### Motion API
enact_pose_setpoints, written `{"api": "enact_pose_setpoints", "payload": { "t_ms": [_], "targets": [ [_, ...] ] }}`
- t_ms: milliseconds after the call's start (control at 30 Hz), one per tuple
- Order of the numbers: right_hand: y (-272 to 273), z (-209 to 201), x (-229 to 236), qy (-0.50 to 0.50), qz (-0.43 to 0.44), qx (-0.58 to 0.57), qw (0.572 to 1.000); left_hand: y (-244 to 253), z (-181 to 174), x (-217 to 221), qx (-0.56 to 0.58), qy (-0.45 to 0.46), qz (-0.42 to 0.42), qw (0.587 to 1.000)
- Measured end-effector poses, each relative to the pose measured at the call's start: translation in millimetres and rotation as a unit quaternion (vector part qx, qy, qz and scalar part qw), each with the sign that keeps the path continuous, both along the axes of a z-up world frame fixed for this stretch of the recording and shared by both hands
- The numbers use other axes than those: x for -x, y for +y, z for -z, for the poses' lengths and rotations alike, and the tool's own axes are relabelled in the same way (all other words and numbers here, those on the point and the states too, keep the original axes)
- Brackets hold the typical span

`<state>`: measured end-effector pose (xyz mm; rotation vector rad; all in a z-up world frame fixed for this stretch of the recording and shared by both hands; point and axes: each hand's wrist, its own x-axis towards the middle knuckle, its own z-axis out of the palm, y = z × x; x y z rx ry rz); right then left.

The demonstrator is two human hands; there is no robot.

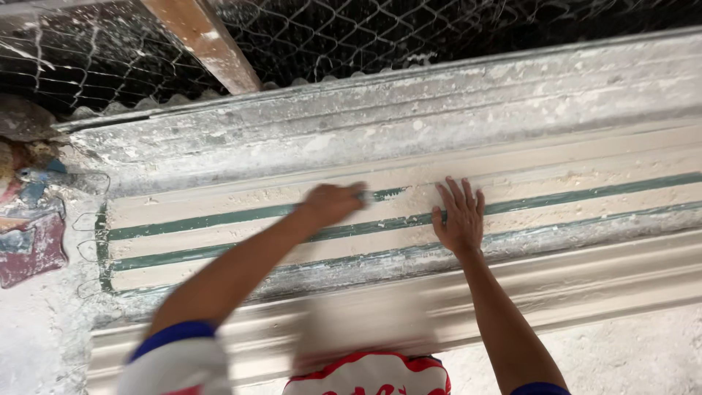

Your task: The person sands the surface of stacked white decorative moldings using a sanding block. They move the block back and forth along the grooves and edges of each piece, working systematically from one end to the other.

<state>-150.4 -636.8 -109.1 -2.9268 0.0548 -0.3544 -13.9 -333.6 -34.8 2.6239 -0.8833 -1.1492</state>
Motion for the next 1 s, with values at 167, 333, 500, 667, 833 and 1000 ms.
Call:
{"api": "enact_pose_setpoints", "payload": {
  "t_ms": [167,333,500,667,833,1000],
  "targets": [
    [-13,2,4,-0.058,-0.047,-0.080,0.994,-98,26,9,0.122,-0.195,0.176,0.957],
    [-70,-14,12,-0.047,0.045,-0.281,0.957,9,14,14,0.047,-0.148,0.126,0.980],
    [-127,-14,38,0.047,0.158,-0.242,0.956,50,-3,27,-0.055,-0.137,0.101,0.984],
    [-148,-6,18,-0.038,0.085,-0.137,0.986,-95,17,22,0.029,-0.156,0.091,0.983],
    [-219,-2,7,-0.055,-0.058,-0.130,0.988,-179,16,32,0.053,-0.209,0.164,0.963],
    [-300,4,11,-0.057,-0.083,-0.039,0.994,-82,-27,56,-0.051,-0.146,-0.013,0.988]
  ]
}}
